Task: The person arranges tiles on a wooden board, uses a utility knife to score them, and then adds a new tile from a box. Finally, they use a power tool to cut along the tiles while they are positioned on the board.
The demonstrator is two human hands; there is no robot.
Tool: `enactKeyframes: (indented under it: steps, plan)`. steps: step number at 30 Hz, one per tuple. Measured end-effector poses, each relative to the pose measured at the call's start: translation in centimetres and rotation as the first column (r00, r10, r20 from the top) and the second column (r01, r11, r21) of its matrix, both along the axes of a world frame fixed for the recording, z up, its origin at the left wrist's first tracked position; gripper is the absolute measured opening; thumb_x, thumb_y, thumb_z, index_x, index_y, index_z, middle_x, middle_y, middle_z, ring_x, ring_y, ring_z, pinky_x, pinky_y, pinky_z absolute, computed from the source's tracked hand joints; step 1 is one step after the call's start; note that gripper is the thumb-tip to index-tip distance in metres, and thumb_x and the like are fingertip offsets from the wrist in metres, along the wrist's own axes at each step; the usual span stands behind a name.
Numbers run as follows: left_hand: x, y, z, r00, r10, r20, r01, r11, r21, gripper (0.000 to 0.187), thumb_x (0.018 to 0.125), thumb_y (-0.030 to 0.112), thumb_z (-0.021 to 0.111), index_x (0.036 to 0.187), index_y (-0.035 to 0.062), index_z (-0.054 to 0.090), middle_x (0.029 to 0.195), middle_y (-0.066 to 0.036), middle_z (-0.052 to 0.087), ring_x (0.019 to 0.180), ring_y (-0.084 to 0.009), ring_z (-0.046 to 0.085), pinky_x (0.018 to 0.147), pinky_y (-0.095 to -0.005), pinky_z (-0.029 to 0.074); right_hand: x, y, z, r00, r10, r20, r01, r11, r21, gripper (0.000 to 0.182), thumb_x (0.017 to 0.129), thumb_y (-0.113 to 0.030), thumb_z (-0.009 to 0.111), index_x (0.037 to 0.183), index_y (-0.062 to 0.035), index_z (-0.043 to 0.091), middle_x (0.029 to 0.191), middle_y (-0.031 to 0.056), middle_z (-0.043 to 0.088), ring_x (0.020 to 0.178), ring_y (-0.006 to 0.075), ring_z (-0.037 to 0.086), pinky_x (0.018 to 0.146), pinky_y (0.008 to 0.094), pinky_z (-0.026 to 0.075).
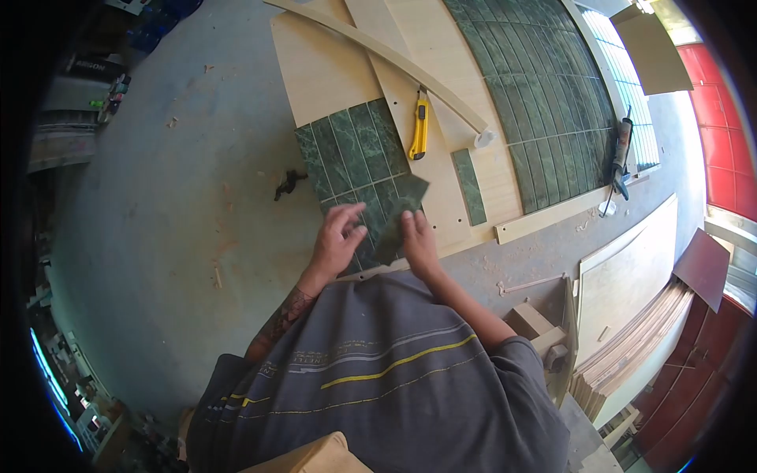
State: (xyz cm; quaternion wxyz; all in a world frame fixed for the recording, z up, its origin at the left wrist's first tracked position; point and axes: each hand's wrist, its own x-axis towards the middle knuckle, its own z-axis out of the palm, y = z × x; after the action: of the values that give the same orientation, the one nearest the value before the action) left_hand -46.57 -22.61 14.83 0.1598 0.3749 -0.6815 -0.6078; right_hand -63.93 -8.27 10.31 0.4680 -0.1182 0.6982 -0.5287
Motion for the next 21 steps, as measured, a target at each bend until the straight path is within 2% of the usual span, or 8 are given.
enactKeyframes:
  steps: [1, 3, 6, 9, 10, 15, 17, 21]
  plan:
    - [-0.6, -0.4, 0.0, 0.991, 0.089, 0.097, -0.059, 0.958, -0.28, 0.04, 0.094, 0.01, 0.069, 0.133, 0.0035, 0.063, 0.128, -0.017, 0.064, 0.123, -0.029, 0.06, 0.109, -0.0398, 0.046, -2.0, 1.0, -1.2, 0.99, -0.01, -0.138, 0.012, 1.0, 0.013, 0.039, 0.111, -0.034, 0.05, 0.115, 0.0026, 0.061, 0.096, 0.0135, 0.069, 0.088, 0.0245, 0.066, 0.078, 0.041, 0.051]
    - [-0.1, -2.8, -2.8, 0.917, 0.352, 0.187, -0.278, 0.901, -0.334, 0.044, 0.092, 0.015, 0.072, 0.133, 0.0033, 0.062, 0.127, -0.017, 0.063, 0.122, -0.032, 0.059, 0.106, -0.0437, 0.046, -6.0, 1.7, -0.1, 0.9, 0.1, -0.424, -0.003, 0.975, 0.222, 0.037, 0.111, -0.035, 0.051, 0.107, 0.0008, 0.06, 0.087, 0.0128, 0.066, 0.082, 0.0225, 0.064, 0.074, 0.0413, 0.05]
    - [2.0, -7.4, -7.8, 0.831, 0.479, 0.283, -0.361, 0.851, -0.381, 0.044, 0.093, 0.019, 0.073, 0.133, 0.0023, 0.062, 0.122, -0.016, 0.066, 0.111, -0.03, 0.063, 0.097, -0.042, 0.05, -9.8, 1.5, 0.6, 0.738, 0.255, -0.625, -0.05, 0.944, 0.326, 0.041, 0.107, -0.035, 0.054, 0.093, 0.0026, 0.051, 0.092, 0.0347, 0.061, 0.092, 0.0562, 0.057, 0.077, 0.0572, 0.046]
    - [1.8, -9.7, -9.2, 0.836, 0.447, 0.319, -0.395, 0.893, -0.215, 0.045, 0.096, 0.023, 0.072, 0.133, 0.0005, 0.064, 0.112, -0.013, 0.069, 0.098, -0.0242, 0.066, 0.086, -0.0381, 0.053, -11.7, 0.8, -0.1, 0.674, 0.419, -0.608, -0.197, 0.896, 0.399, 0.035, 0.103, -0.031, 0.059, 0.096, 0.0027, 0.053, 0.097, 0.0355, 0.063, 0.099, 0.0549, 0.06, 0.081, 0.0614, 0.046]
    - [1.7, -10.1, -8.9, 0.86, 0.402, 0.314, -0.401, 0.913, -0.071, 0.044, 0.097, 0.025, 0.071, 0.133, -0.0004, 0.065, 0.106, -0.01, 0.071, 0.09, -0.0204, 0.066, 0.079, -0.0354, 0.054, -11.9, 0.9, -0.1, 0.674, 0.424, -0.606, -0.211, 0.895, 0.392, 0.035, 0.103, -0.031, 0.059, 0.096, 0.0027, 0.053, 0.097, 0.0355, 0.063, 0.099, 0.0549, 0.06, 0.081, 0.0614, 0.046]
    - [2.0, -10.9, -10.0, 0.826, 0.499, 0.263, -0.533, 0.843, 0.077, 0.038, 0.101, 0.024, 0.067, 0.132, 0.0012, 0.066, 0.101, -0.003, 0.071, 0.082, -0.0119, 0.063, 0.069, -0.0283, 0.052, -11.9, 0.4, 1.0, 0.612, 0.375, -0.697, -0.182, 0.924, 0.338, 0.039, 0.091, -0.026, 0.074, 0.108, 0.0034, 0.055, 0.1, 0.031, 0.068, 0.098, 0.0506, 0.065, 0.084, 0.0559, 0.051]
    - [2.1, -11.0, -10.1, 0.835, 0.528, 0.157, -0.544, 0.746, 0.384, 0.036, 0.102, 0.025, 0.067, 0.131, 0.0037, 0.066, 0.1, 0.0, 0.069, 0.08, -0.0102, 0.061, 0.067, -0.0276, 0.052, -11.8, 0.8, 1.1, 0.502, 0.371, -0.781, -0.139, 0.926, 0.351, 0.039, 0.09, -0.023, 0.074, 0.11, 0.0036, 0.055, 0.102, 0.0297, 0.068, 0.1, 0.0488, 0.065, 0.085, 0.0545, 0.051]
    - [1.4, -10.7, -9.5, 0.822, 0.542, 0.174, -0.567, 0.75, 0.339, 0.037, 0.1, 0.023, 0.071, 0.13, 0.0023, 0.066, 0.102, 0.0, 0.068, 0.083, -0.0097, 0.062, 0.066, -0.0274, 0.052, -12.2, 0.8, 1.9, 0.493, 0.473, -0.731, -0.154, 0.874, 0.461, 0.042, 0.09, -0.032, 0.074, 0.108, 0.0033, 0.06, 0.104, 0.0297, 0.067, 0.101, 0.0473, 0.066, 0.087, 0.053, 0.053]
